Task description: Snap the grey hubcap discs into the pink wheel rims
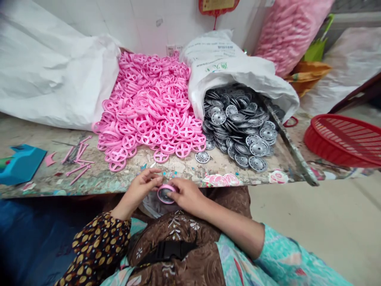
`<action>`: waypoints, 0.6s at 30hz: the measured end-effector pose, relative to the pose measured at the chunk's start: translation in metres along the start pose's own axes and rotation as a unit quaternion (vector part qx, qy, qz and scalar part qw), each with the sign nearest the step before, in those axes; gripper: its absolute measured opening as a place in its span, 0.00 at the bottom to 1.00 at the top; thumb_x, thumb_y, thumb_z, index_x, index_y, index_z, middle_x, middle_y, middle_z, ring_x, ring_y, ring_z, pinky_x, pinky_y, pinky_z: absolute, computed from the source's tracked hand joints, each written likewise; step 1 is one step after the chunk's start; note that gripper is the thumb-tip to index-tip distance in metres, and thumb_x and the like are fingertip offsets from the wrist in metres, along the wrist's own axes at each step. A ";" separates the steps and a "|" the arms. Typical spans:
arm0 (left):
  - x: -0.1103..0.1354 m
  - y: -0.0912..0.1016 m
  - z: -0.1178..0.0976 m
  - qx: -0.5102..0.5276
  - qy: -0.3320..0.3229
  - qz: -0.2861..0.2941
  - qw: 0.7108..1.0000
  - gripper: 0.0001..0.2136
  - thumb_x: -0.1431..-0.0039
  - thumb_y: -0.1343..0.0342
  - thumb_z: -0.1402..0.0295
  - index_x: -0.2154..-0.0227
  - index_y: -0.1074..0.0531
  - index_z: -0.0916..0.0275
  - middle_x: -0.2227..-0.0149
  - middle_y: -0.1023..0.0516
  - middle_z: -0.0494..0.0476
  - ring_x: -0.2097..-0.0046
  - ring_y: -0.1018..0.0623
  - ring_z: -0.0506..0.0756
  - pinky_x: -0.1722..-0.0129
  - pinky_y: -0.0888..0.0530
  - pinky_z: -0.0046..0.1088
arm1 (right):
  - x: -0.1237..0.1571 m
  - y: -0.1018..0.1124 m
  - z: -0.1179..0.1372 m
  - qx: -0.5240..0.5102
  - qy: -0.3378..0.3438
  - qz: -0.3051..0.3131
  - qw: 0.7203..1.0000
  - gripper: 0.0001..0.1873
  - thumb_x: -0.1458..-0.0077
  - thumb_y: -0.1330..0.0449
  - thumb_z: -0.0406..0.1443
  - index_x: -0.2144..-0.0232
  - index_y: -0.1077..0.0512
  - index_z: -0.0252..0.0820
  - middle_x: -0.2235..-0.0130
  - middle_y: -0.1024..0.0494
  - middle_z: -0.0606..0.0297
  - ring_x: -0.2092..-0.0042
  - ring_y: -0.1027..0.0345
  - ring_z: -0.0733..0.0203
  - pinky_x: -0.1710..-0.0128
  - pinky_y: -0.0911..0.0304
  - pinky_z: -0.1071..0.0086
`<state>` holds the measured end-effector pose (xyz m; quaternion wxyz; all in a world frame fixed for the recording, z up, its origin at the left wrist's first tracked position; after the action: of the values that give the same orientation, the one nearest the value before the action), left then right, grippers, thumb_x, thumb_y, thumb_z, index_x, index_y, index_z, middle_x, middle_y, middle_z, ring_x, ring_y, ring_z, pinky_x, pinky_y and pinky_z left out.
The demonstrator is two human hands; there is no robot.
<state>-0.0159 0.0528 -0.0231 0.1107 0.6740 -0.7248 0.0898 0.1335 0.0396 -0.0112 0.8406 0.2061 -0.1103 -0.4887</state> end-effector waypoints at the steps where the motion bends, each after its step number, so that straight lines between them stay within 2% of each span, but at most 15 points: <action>1: -0.004 0.009 -0.005 -0.069 -0.031 -0.031 0.997 0.15 0.51 0.40 0.62 0.60 0.29 0.61 0.70 0.26 0.52 0.69 0.26 0.51 0.70 0.29 0.26 | 0.005 -0.004 0.002 0.046 0.022 0.027 0.998 0.07 0.47 0.42 0.33 0.64 0.28 0.41 0.67 0.26 0.64 0.64 0.34 0.61 0.62 0.38 0.68; 3: -0.010 0.021 -0.016 -0.224 -0.111 -0.099 0.963 0.12 0.46 0.45 0.64 0.59 0.28 0.60 0.67 0.27 0.54 0.67 0.27 0.52 0.66 0.29 0.29 | 0.014 -0.009 0.006 0.105 0.068 0.056 0.991 0.14 0.45 0.44 0.32 0.55 0.30 0.41 0.60 0.26 0.59 0.59 0.33 0.59 0.58 0.38 0.66; 5: -0.017 0.020 -0.026 -0.371 -0.190 -0.137 0.899 0.12 0.44 0.48 0.68 0.58 0.27 0.61 0.63 0.28 0.57 0.63 0.27 0.54 0.61 0.30 0.32 | 0.017 -0.003 0.008 0.132 0.097 0.051 0.985 0.18 0.42 0.47 0.33 0.49 0.33 0.41 0.57 0.27 0.57 0.56 0.33 0.59 0.56 0.38 0.66; 8: -0.030 0.008 -0.027 -0.514 -0.228 -0.154 0.812 0.13 0.43 0.49 0.69 0.57 0.27 0.62 0.61 0.31 0.61 0.58 0.29 0.59 0.59 0.31 0.36 | 0.010 0.031 0.003 0.187 0.082 -0.023 0.979 0.13 0.40 0.50 0.34 0.55 0.30 0.41 0.61 0.26 0.58 0.58 0.33 0.60 0.57 0.38 0.67; 10: -0.039 0.003 -0.025 -0.564 -0.223 -0.157 0.779 0.11 0.43 0.49 0.69 0.60 0.26 0.62 0.63 0.32 0.62 0.58 0.30 0.60 0.60 0.32 0.36 | 0.002 0.063 -0.009 0.265 0.024 -0.085 0.960 0.12 0.40 0.50 0.34 0.59 0.28 0.40 0.62 0.26 0.58 0.59 0.33 0.59 0.58 0.38 0.67; 13: -0.048 -0.001 -0.026 -0.584 -0.240 -0.142 0.763 0.08 0.43 0.51 0.70 0.66 0.26 0.61 0.64 0.32 0.61 0.59 0.31 0.60 0.60 0.32 0.36 | -0.006 0.106 -0.032 0.393 -0.098 -0.163 0.900 0.15 0.40 0.50 0.38 0.56 0.30 0.37 0.59 0.28 0.52 0.57 0.34 0.52 0.57 0.40 0.62; 15: -0.049 0.000 -0.028 -0.562 -0.269 -0.129 0.771 0.07 0.43 0.50 0.71 0.67 0.27 0.61 0.63 0.31 0.61 0.57 0.32 0.59 0.58 0.33 0.36 | -0.012 0.121 -0.046 0.422 -0.151 -0.198 0.872 0.18 0.42 0.48 0.41 0.54 0.31 0.35 0.59 0.28 0.50 0.56 0.35 0.49 0.57 0.41 0.60; 16: -0.048 0.001 -0.029 -0.540 -0.282 -0.126 0.783 0.06 0.44 0.50 0.71 0.68 0.27 0.62 0.62 0.30 0.60 0.57 0.32 0.59 0.57 0.34 0.36 | -0.015 0.124 -0.051 0.419 -0.161 -0.210 0.868 0.20 0.43 0.47 0.42 0.53 0.32 0.35 0.58 0.29 0.50 0.55 0.35 0.49 0.57 0.42 0.61; 18: -0.045 0.008 -0.030 -0.475 -0.289 -0.130 0.821 0.05 0.44 0.49 0.71 0.69 0.29 0.62 0.63 0.29 0.58 0.58 0.31 0.58 0.56 0.34 0.36 | -0.023 0.125 -0.059 0.385 -0.162 -0.231 0.879 0.22 0.46 0.44 0.42 0.53 0.33 0.35 0.57 0.28 0.51 0.55 0.36 0.50 0.57 0.42 0.62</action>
<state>-0.0197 0.1049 -0.0066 0.2130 0.6210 -0.5823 -0.4795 0.2419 0.1279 -0.0071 0.5285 0.4512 -0.3734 -0.6145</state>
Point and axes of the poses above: each hand's wrist, its own x-axis away from the middle knuckle, its own y-axis out of the back of the hand, z = x × y, the point moved 6 cm from there along -x, towards the middle knuckle
